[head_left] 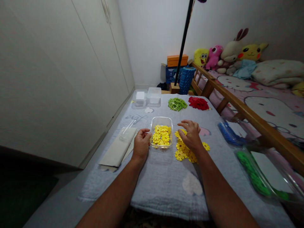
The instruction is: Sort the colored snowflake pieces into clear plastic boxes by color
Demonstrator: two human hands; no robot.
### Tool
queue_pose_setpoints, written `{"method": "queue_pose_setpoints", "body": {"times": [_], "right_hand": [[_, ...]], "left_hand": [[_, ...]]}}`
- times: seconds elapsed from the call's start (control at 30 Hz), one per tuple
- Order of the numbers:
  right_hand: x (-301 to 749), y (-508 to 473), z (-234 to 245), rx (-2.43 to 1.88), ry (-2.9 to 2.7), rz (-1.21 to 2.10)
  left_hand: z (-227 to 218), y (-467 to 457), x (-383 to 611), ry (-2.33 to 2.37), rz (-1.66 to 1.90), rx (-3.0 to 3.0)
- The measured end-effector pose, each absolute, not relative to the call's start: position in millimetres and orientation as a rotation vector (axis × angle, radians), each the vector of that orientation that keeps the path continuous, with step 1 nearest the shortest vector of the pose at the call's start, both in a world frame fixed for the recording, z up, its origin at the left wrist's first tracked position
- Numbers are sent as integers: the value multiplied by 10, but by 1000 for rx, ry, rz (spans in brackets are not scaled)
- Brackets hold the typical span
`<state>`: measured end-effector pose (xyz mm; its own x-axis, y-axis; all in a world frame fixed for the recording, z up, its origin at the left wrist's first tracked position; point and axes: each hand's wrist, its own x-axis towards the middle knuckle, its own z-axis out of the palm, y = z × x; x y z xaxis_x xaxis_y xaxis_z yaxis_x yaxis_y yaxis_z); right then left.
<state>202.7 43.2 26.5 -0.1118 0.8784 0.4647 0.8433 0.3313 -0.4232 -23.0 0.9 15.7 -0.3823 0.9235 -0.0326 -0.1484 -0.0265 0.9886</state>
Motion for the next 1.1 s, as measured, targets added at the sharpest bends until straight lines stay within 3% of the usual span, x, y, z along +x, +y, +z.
{"method": "queue_pose_setpoints", "body": {"times": [0.2,0.7,1.1], "right_hand": [[1912,367,324,-1366,-1959,114],[2148,489,138,-1956,-2028,82],[2147,545,72,-1832,-1973,-10]], "left_hand": [[172,7,-231,1369,1564,879],[166,14,-238,1336,1515,779],[231,-8,-225,1245,1483,621]]}}
